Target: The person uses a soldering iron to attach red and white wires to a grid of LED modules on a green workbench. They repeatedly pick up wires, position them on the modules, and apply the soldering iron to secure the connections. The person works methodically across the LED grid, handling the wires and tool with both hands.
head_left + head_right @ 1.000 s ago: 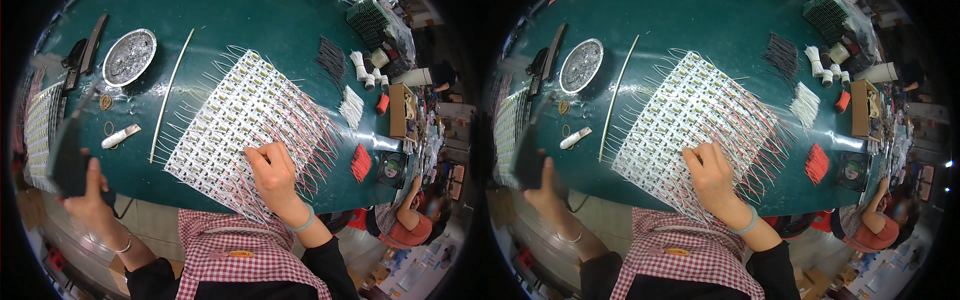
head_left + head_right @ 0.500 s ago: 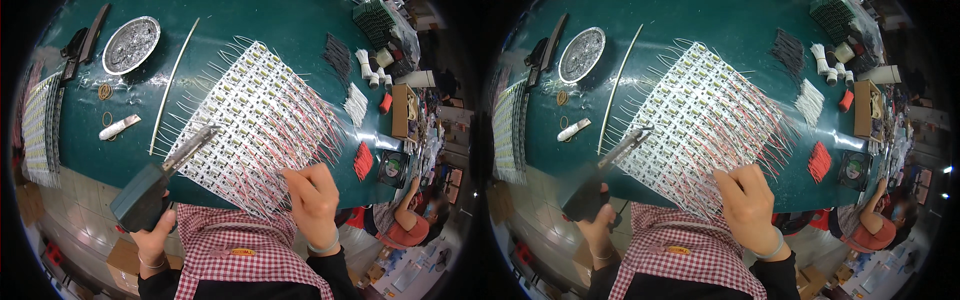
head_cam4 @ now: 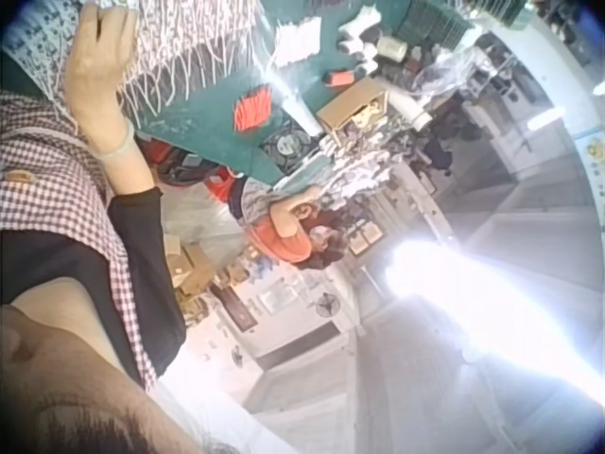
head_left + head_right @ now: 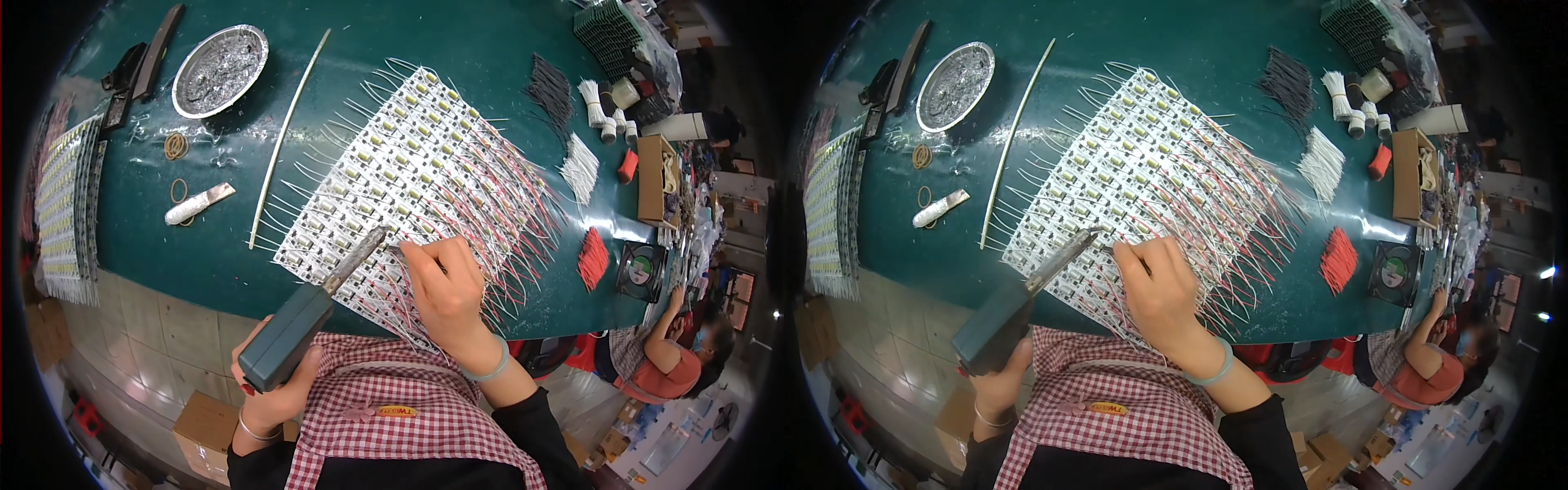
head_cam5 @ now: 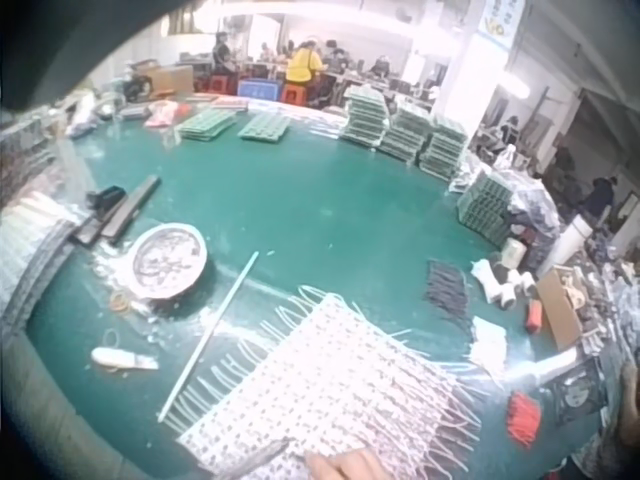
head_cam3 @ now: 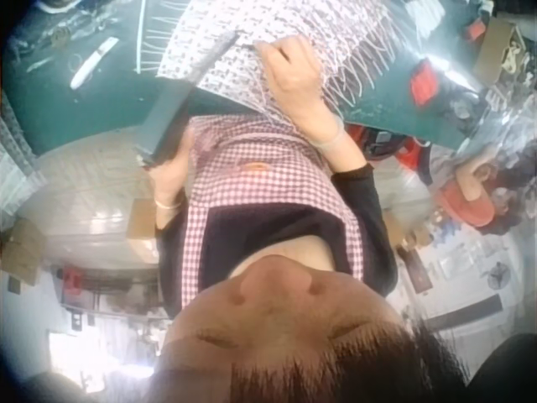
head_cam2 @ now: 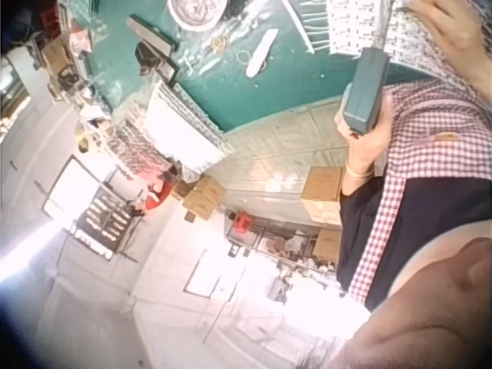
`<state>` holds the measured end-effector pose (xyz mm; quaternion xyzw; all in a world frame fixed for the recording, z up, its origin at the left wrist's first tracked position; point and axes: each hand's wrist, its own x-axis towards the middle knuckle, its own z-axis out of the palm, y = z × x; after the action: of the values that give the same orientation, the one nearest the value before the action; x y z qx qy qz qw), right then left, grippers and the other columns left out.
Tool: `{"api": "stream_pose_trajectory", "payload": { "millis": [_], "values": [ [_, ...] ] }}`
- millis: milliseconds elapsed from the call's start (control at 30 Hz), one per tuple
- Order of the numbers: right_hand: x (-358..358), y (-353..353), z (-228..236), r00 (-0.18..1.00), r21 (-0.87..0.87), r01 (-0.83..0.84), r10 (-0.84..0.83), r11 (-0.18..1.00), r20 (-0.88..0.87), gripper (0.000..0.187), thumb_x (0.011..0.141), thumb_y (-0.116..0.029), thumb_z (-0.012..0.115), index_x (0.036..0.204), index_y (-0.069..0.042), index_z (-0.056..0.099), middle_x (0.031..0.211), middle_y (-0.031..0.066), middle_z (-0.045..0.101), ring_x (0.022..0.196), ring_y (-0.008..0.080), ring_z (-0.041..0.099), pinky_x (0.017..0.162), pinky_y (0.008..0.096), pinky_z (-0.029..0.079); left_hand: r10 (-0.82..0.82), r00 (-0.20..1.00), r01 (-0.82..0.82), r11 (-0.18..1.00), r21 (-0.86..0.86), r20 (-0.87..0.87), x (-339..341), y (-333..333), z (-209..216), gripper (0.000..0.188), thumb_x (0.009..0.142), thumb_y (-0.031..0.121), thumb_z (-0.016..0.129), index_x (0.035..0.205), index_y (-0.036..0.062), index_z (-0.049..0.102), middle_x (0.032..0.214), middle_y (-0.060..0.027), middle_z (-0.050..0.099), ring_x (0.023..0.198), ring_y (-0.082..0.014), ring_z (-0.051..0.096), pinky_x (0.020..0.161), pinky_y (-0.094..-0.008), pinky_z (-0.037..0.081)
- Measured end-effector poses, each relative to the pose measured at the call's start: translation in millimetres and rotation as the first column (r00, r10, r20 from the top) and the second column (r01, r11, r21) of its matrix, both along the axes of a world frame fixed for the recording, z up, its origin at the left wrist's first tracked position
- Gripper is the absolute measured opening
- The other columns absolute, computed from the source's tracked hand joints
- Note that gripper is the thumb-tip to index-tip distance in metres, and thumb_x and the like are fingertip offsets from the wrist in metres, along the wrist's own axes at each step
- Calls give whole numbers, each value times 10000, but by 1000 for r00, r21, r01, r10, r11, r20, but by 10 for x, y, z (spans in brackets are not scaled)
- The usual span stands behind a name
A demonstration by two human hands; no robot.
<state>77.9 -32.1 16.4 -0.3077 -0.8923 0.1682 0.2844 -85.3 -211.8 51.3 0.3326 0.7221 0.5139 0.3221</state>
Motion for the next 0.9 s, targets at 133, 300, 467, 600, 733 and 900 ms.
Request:
{"api": "stream_pose_trajectory", "payload": {
  "millis": [133,300,467,600,733,900],
  "values": [
    [-4,-6,10,1000,28,-1,1,1000,6,296,715,41,689,1009,5,679,792,72,534,711,229,537,575,332,450,-75,996,74,997,-18,-58,11,51,54,212,747,-27,735,948,-65,682,886,-149,683,726,-215,672,647,-293,526],
    [2,-9,-2,999,37,-1,0,999,33,305,713,42,676,1016,9,675,794,75,530,710,232,536,578,334,452,-96,989,99,995,16,-113,27,81,27,185,754,-27,740,922,-61,671,866,-143,672,707,-213,662,629,-293,514],
    [3,-13,1,998,46,-7,4,999,57,323,705,37,660,1027,13,666,806,78,529,722,233,534,587,334,454,-91,985,96,995,29,-146,45,141,35,162,752,-33,742,896,-53,670,836,-133,660,683,-206,649,616,-288,502],
    [2,-19,20,997,50,-13,9,999,77,322,710,28,650,1032,27,655,826,82,537,740,237,531,598,333,455,-104,974,109,994,13,-203,42,163,60,149,745,-41,742,877,-49,671,815,-124,652,666,-199,640,608,-285,492],
    [-4,-23,26,996,69,-24,18,997,93,324,713,16,639,1036,42,647,837,85,544,748,241,529,600,332,457,-85,985,88,996,10,-153,48,175,95,150,736,-44,739,868,-46,668,802,-122,644,655,-204,637,603,-288,488],
    [-6,-38,26,995,79,-18,10,997,103,326,710,12,632,1034,50,644,840,87,546,752,244,529,597,330,462,-113,970,117,993,5,-217,40,153,91,163,718,-37,745,863,-45,671,796,-125,640,646,-220,635,593,-291,487]
  ]
}}
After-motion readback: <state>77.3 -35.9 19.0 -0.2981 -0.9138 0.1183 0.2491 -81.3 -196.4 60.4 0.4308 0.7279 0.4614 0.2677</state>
